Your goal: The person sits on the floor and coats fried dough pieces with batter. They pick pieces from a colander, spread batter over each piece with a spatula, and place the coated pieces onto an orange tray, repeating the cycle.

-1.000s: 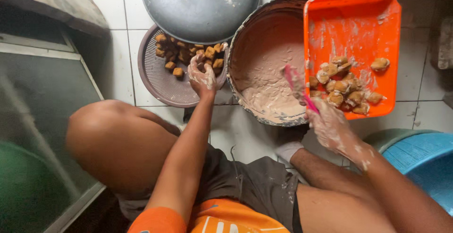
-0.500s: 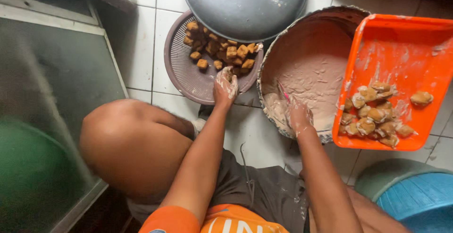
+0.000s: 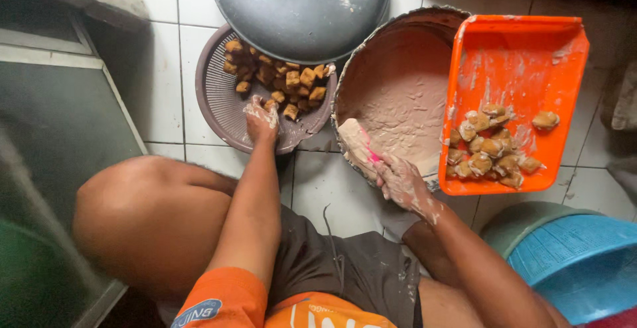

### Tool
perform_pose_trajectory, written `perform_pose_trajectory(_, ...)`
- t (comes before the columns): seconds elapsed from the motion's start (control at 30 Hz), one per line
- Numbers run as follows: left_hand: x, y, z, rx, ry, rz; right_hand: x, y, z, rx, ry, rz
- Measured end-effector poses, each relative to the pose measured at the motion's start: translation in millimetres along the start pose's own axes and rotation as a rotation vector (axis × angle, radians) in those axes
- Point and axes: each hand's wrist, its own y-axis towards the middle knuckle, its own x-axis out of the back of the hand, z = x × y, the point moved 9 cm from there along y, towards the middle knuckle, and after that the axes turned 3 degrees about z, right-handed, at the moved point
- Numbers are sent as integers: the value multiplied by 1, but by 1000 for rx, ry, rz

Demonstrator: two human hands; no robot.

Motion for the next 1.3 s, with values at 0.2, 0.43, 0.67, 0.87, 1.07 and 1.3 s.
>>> perform_pose_trajectory(0.2, 16, -31, -55, -276, -266, -217, 41, -51, 8, -14, 681, 104)
perform_pose_trajectory(0.43, 51, -98, -171, -538, -754, -334, 126, -155, 5, 48, 555, -122)
perform_pose_trajectory(0.67, 0, -289, -269, -600, -1293, 855, 150, -168, 10, 36, -84, -416)
perform_pose_trajectory(0.87, 7, -342, -276, -342, -1334, 1213, 139, -182, 42, 278, 275, -351)
perform_pose_trajectory(1.07, 8, -331, -252, -200, -1272, 786, 143, -190, 61, 109, -84, -513)
perform_pose_trajectory(1.3, 10, -323, -239, -456, -1067, 586, 135, -196, 82, 219, -85, -608)
